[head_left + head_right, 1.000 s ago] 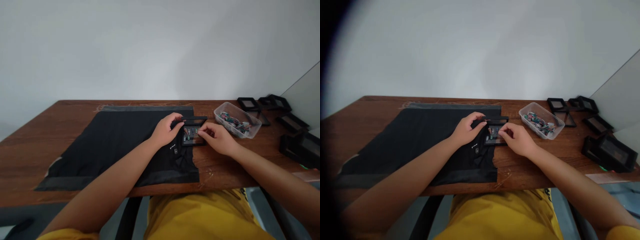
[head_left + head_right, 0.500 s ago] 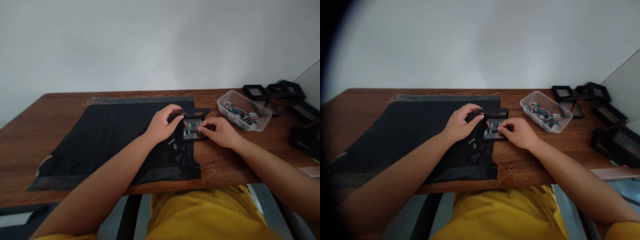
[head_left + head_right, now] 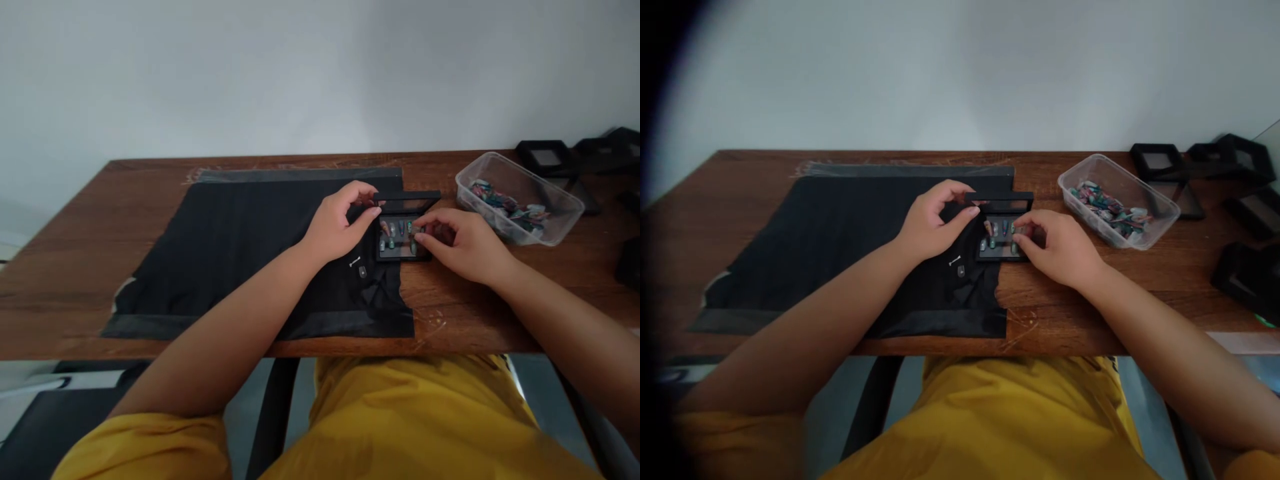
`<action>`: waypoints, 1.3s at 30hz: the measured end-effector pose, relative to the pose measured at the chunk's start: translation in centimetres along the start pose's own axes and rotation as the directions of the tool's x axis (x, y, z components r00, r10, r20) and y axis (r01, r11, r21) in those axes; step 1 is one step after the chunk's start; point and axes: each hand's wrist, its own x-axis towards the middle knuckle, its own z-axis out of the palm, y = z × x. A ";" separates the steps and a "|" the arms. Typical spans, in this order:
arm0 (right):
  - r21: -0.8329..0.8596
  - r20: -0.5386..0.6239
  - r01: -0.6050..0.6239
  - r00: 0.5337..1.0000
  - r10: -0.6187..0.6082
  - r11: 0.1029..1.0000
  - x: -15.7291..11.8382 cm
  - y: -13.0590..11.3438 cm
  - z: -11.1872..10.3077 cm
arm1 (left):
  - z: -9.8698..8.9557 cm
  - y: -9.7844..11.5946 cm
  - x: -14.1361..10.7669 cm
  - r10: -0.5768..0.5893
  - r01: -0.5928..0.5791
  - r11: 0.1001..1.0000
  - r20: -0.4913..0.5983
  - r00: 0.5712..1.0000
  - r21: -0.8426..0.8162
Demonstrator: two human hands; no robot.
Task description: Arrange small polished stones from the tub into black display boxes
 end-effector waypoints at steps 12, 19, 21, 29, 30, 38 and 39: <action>-0.086 0.022 0.204 0.979 -0.203 0.975 -0.7 -0.3 -0.2 | -0.1 0.3 0.0 0.010 -0.012 0.999 -0.042 0.999 -0.038; -0.121 0.064 0.135 0.990 -0.128 0.983 -0.7 -0.5 0.0 | -0.1 0.3 -0.1 -0.013 0.012 0.999 -0.032 0.999 -0.041; -0.092 0.067 0.110 0.992 -0.104 0.990 -0.7 -0.5 0.0 | -0.1 0.3 -0.1 -0.017 0.016 0.999 -0.032 0.999 -0.042; -0.014 0.045 -0.029 0.999 0.029 0.999 -0.5 -0.5 0.2 | 0.0 0.3 0.0 -0.024 0.022 0.999 -0.031 0.999 -0.049; -0.009 0.048 -0.029 0.998 0.030 1.000 -0.5 -0.5 0.3 | 0.0 0.3 0.0 -0.031 0.030 0.999 -0.024 0.999 -0.044; -0.002 0.044 0.051 0.998 -0.050 0.999 -0.7 -0.6 1.1 | -0.1 0.3 0.0 -0.005 0.004 0.999 -0.015 1.000 -0.040; -0.002 0.042 0.060 0.997 -0.060 0.998 -0.6 -0.6 1.2 | -0.1 0.3 0.0 0.000 -0.001 0.999 -0.012 1.000 -0.046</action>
